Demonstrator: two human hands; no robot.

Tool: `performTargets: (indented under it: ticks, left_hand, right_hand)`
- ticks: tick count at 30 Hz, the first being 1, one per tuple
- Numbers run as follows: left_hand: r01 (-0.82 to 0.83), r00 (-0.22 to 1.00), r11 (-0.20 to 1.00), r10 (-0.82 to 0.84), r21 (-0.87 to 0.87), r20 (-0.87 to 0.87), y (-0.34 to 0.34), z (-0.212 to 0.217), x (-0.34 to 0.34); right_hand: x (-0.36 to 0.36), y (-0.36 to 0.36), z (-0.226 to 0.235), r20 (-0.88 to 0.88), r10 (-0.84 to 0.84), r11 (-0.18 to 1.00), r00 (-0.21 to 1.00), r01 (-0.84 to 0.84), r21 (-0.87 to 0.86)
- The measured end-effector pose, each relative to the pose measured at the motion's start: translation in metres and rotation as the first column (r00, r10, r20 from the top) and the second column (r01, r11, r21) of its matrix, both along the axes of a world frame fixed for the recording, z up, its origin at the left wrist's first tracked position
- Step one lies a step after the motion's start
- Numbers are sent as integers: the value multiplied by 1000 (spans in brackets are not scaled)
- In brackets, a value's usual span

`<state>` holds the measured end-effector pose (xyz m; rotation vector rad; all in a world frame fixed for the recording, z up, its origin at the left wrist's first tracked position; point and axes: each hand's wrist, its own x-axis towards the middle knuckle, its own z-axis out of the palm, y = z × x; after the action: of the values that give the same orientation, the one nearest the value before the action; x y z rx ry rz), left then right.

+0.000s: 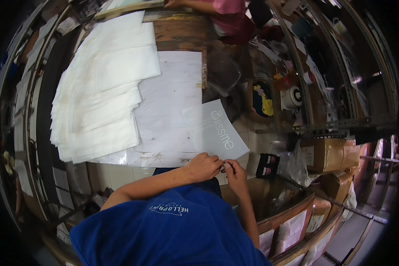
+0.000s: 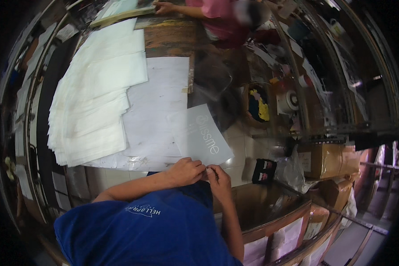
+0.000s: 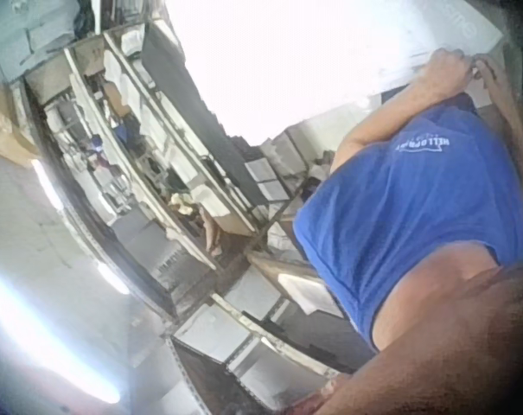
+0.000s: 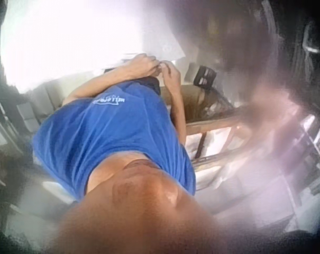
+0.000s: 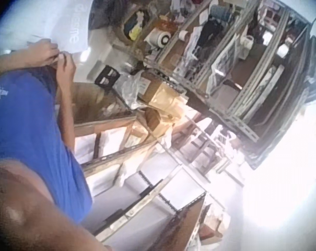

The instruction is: The person repeatedly picks up white sheets of paper from a table and places them onto a metal shelving unit. The person stacks the papers in rows on the shelves while other workers are visible in the background.

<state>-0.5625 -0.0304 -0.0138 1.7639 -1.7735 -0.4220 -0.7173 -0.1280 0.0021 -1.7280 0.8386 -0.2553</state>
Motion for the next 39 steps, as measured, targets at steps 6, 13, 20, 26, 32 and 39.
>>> performTargets:
  ticks: [6, 13, 20, 26, 32, 39]
  left_hand:
    - [138, 966, 990, -139, -19, -216, -28, 10, 6]
    - [-157, 970, 987, 152, -16, -188, -30, -23, 42]
    - [-47, 980, 996, 61, -82, 190, -31, -44, 57]
    - [-47, 956, 968, 115, -245, 271, -35, -60, 53]
    - [-19, 950, 955, 110, -296, 292, -42, -55, 47]
    - [-21, 947, 967, 101, -253, 305, -35, -65, 59]
  right_hand:
    - [-34, -42, 13, -84, -144, 979, 986, 129, -160]
    - [-173, -102, 105, -186, -470, 833, 863, 364, -418]
    - [-373, -33, 219, -14, -920, 325, 391, 746, -581]
    - [-457, 125, 252, 177, -949, -316, -263, 827, -465]
    - [-477, 230, 216, -5, -840, -456, -543, 710, -537]
    - [-486, 257, 179, 38, -884, -394, -465, 700, -596]
